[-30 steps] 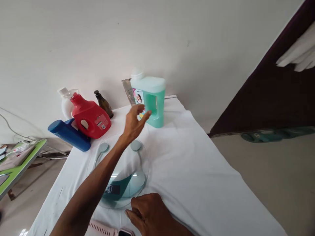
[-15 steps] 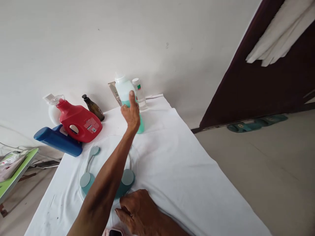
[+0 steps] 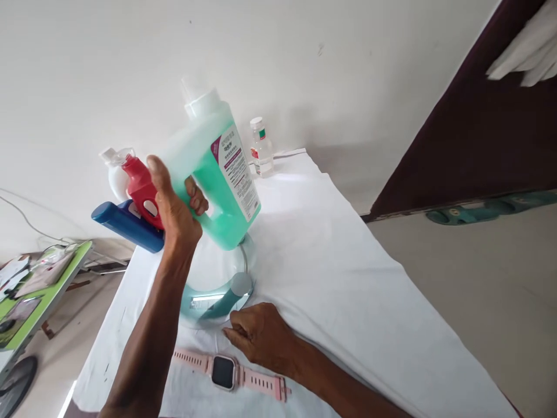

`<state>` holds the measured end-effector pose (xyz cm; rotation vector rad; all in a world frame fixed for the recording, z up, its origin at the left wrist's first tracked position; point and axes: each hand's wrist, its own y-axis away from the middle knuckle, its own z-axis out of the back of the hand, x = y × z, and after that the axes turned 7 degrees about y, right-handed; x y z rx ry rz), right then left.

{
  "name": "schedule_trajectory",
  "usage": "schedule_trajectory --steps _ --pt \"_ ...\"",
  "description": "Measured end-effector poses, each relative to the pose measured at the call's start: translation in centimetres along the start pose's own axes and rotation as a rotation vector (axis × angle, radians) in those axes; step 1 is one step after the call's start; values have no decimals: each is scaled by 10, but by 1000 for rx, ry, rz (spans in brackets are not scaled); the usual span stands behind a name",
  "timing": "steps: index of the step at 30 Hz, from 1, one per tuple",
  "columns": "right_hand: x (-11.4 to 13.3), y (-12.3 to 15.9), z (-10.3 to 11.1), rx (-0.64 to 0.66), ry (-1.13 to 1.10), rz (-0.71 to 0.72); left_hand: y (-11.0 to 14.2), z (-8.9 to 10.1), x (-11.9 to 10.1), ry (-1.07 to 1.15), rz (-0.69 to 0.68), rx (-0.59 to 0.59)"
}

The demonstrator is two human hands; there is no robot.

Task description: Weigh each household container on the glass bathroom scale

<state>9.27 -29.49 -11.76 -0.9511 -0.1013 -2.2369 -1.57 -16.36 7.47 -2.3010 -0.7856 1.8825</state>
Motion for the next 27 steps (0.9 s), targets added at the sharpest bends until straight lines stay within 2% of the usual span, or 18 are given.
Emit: schedule_trajectory --steps 5,8,11,15,20,24,27 --pt "-1 0 -1 -30 -33 14 38 53 -39 62 -30 -15" --pt "-1 0 -2 -65 -61 38 53 79 -46 4 -37 -74" --pt "-1 0 -3 -83 -85 50 61 96 -43 -35 -2 -102" --pt "0 0 -3 -87 -93 52 66 108 -31 -9 11 -100" --pt "-1 0 -4 -100 -79 59 66 112 -17 17 -15 -91" --pt "-4 0 -6 -126 -80 92 64 116 -13 4 -29 -29" --pt "-5 0 -7 -138 -83 109 62 131 -13 -98 -44 33"
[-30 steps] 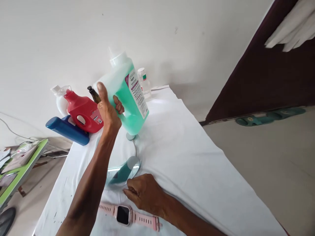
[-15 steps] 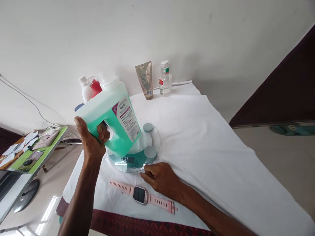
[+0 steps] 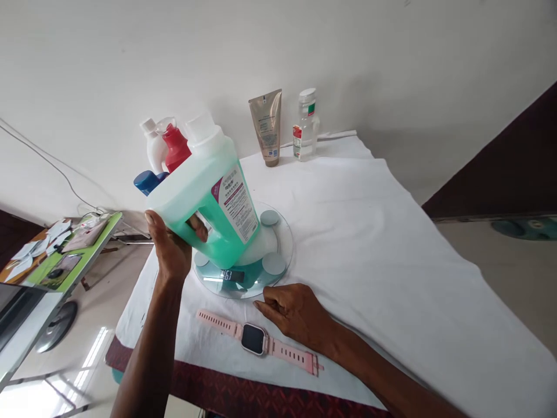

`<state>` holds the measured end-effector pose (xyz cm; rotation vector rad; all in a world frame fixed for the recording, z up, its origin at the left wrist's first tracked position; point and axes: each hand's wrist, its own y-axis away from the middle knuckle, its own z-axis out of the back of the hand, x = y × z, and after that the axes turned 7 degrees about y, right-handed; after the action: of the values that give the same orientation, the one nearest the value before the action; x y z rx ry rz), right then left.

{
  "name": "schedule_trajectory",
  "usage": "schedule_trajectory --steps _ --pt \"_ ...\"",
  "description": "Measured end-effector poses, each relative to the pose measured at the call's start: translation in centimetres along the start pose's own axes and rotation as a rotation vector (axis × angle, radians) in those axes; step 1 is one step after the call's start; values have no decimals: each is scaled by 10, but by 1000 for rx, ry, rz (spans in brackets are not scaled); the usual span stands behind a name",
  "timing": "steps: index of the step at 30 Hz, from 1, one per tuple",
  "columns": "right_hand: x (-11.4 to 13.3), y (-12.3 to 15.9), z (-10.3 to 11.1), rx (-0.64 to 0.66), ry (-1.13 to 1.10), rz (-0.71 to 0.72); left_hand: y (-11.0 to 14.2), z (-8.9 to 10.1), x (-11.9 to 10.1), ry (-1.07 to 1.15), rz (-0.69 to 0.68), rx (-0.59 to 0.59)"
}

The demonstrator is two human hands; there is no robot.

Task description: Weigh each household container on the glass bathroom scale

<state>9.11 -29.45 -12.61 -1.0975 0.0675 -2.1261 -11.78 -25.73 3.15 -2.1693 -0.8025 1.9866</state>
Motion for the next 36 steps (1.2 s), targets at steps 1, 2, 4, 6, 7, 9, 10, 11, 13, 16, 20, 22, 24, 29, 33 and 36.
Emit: schedule_trajectory --steps 1,2,4,6,7,9,10,11,13,16,20,22,24,29,33,36 --pt "0 0 0 -5 4 8 0 9 1 -55 -18 10" --pt "0 0 0 -13 11 18 1 20 4 -114 -39 8" --pt "0 0 1 -29 28 42 5 47 13 -229 -61 -43" --pt "1 0 1 -46 44 60 16 75 28 -309 -13 -153" --pt "1 0 2 -50 51 67 23 88 38 -329 37 -218" --pt "1 0 2 -57 65 81 39 109 58 -373 156 -314" --pt "1 0 1 -59 72 87 47 117 67 -399 205 -335" --pt "1 0 1 -57 79 93 54 122 75 -432 237 -338" --pt "1 0 1 -54 96 97 63 129 86 -509 254 -320" --pt "0 0 1 -52 118 104 65 129 88 -612 253 -251" --pt "1 0 2 -56 118 102 62 125 83 -718 265 -184" --pt "1 0 2 -59 114 104 62 124 81 -745 268 -182" --pt "1 0 2 -61 110 105 63 124 82 -761 273 -183" --pt "0 -1 2 -49 102 97 65 124 87 -768 209 -216" --pt "-1 1 1 -18 61 60 61 111 74 -723 35 -252" --pt "-1 2 -1 -5 36 26 52 89 52 -686 -146 -154"
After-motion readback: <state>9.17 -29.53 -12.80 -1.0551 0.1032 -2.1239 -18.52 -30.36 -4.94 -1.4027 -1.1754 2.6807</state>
